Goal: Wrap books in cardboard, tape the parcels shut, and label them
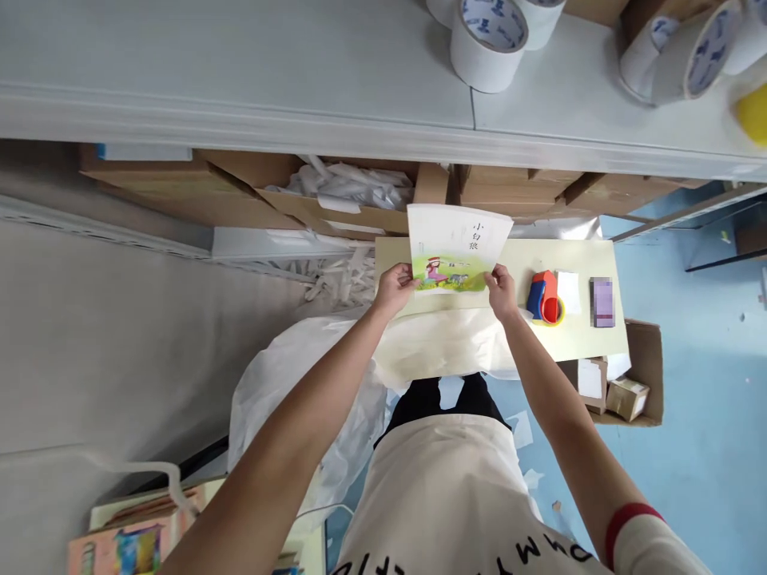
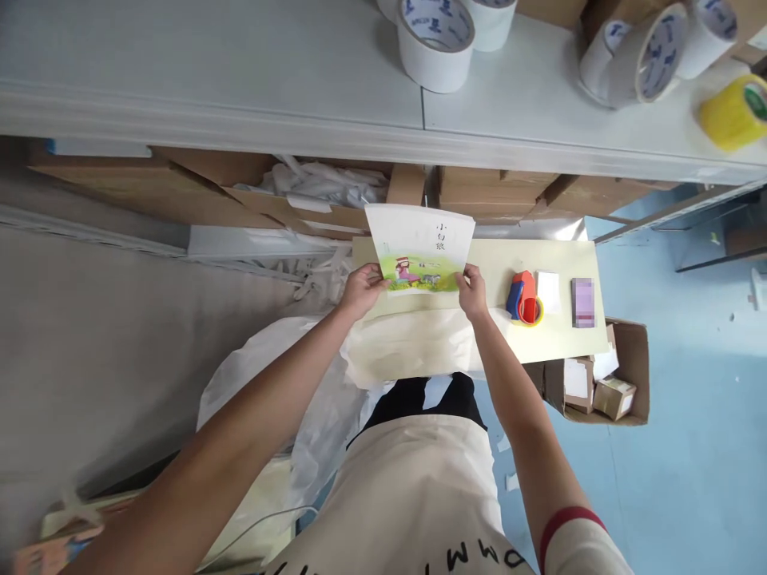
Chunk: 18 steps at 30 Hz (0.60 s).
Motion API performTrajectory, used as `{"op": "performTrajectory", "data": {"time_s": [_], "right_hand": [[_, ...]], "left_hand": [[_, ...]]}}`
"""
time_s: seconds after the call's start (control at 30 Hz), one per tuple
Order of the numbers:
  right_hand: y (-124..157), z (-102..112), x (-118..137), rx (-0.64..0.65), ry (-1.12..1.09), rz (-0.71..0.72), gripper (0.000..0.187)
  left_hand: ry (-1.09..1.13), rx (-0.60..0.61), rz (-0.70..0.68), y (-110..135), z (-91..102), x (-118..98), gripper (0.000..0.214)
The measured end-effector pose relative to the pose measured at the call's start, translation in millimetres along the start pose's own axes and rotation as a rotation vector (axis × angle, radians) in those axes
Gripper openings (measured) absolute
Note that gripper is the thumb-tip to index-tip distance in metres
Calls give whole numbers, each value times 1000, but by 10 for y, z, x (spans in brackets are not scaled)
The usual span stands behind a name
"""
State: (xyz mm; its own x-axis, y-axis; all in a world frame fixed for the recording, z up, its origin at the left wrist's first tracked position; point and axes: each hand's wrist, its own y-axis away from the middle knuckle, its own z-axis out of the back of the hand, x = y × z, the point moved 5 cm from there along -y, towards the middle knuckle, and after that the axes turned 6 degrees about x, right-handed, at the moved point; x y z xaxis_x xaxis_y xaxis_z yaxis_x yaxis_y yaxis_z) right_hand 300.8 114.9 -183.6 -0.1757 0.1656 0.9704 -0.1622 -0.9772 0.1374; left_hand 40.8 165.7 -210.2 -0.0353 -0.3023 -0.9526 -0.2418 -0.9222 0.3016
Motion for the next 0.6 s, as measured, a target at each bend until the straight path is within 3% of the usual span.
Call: {"op": "performTrajectory", "data": {"time_s": [0.1, 0.2, 0.4, 0.6], "right_hand": [[213, 387, 157, 6, 32, -7, 34], [623, 659, 152, 61, 59, -49, 40], [1417, 915, -400, 49, 146, -257, 43], [1590, 1037, -831, 17, 256, -351, 38]], "left_hand": [[51, 93, -5, 114, -317, -141, 46], [23, 167, 78, 442, -654, -89, 48], [-176, 170, 259, 1186, -1187, 438, 34], [-360, 77, 319, 1392, -1510, 822, 19]]}}
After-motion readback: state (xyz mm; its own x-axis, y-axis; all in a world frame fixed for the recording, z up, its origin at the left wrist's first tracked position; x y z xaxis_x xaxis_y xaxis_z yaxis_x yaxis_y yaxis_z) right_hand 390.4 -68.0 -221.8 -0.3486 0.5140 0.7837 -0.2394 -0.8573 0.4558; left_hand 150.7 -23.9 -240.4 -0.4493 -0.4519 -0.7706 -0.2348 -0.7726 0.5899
